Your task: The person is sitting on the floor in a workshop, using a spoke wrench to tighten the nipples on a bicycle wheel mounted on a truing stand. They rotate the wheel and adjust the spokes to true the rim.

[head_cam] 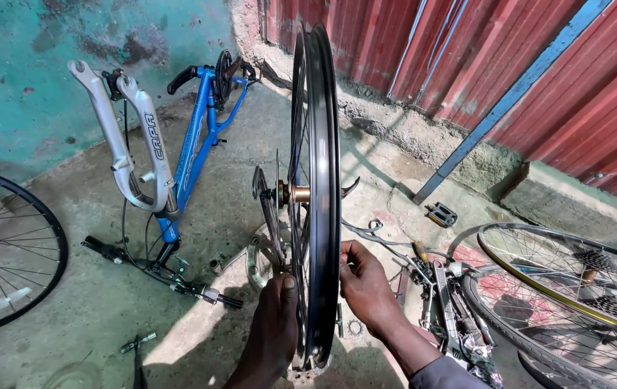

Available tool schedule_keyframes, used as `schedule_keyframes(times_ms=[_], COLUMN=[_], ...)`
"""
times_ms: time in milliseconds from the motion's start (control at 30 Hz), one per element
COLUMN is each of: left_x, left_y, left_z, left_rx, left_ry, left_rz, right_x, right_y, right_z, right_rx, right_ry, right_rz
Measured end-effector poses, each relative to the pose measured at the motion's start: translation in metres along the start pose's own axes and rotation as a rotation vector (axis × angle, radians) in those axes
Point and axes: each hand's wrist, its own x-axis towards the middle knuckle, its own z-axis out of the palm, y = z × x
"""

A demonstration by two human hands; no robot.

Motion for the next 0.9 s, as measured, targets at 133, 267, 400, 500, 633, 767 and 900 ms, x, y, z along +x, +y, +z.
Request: schedule_keyframes(times_ms=[133,267,400,500,633,767,900], left_x=[-0.004,-0.005,0.003,0.002,-0.002,-0.004,-0.001], left_y=[0.006,0.012,-0.005,0.004,0.008,0.011,0.006], left_z=[0.003,0.008,0.022,0.018,0.013,0.006,0.008], left_rx=[0.012,-0.055,-0.092,-0.065,-0.066,-0.078,-0.016], left_ry=[-0.002,0.016,0.050,0.035,0.012,-0.029,-0.041], left_rz=[-0.003,0.038,-0.020,0.003,0.035,0.001,-0.024], right_x=[0.011,0.019,0.023,0.044,0.050,0.050,0.044], right_y=[-0.007,-0.027,-0.052,-0.043,-0.047,-0.044,-0.033], right_z=[-0.004,-0.004,0.002,0.002,0.003,0.002,-0.002], right_rx=[0.004,-0.189,-0.342,-0.484,-0.557,-0.570,-0.593], right_ry=[0.049,0.120,0.106,0.027,0.034,-0.004,-0.053], right_rz=[-0.045,-0.154,-0.182,-0.155,-0.148,-0.128,-0.093])
